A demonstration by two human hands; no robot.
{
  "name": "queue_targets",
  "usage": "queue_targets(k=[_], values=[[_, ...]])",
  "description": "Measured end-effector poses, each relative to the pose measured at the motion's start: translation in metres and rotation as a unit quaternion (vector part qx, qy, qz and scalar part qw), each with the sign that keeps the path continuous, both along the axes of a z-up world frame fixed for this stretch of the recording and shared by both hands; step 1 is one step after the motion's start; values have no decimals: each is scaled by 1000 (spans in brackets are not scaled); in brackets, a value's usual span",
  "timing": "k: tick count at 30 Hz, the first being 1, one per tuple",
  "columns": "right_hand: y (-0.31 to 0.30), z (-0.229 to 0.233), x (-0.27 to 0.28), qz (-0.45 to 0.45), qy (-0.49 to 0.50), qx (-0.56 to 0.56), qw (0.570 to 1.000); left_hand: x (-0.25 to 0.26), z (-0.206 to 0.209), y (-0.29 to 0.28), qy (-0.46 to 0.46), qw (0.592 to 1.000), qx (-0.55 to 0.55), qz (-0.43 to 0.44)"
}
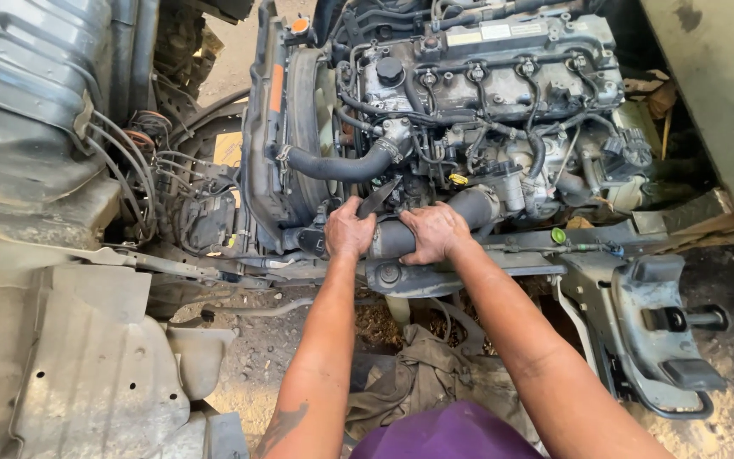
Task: The person works on a car engine with the hood open, using a knife to pry and adjust hoses and components. They manipulate a large black hose and reach into the engine bay to disconnect or reposition parts.
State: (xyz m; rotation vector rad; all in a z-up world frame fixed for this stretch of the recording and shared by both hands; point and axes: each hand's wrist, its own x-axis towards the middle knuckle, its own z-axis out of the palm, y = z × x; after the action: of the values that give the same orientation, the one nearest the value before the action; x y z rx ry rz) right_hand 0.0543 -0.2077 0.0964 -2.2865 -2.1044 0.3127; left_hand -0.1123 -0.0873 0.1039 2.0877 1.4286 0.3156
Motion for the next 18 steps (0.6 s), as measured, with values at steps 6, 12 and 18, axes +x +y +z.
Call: queue_targets(k=[6, 12, 18], values=[[-1, -5, 1, 2, 0, 2, 1000, -2, 4, -5, -3, 1000, -3, 5], [0, 0, 1, 4, -2, -3, 1000, -1, 2, -3, -5, 1000, -4, 8], [0, -1, 1, 10, -11, -3, 1000, -1, -3, -1, -1, 1000, -5, 10]])
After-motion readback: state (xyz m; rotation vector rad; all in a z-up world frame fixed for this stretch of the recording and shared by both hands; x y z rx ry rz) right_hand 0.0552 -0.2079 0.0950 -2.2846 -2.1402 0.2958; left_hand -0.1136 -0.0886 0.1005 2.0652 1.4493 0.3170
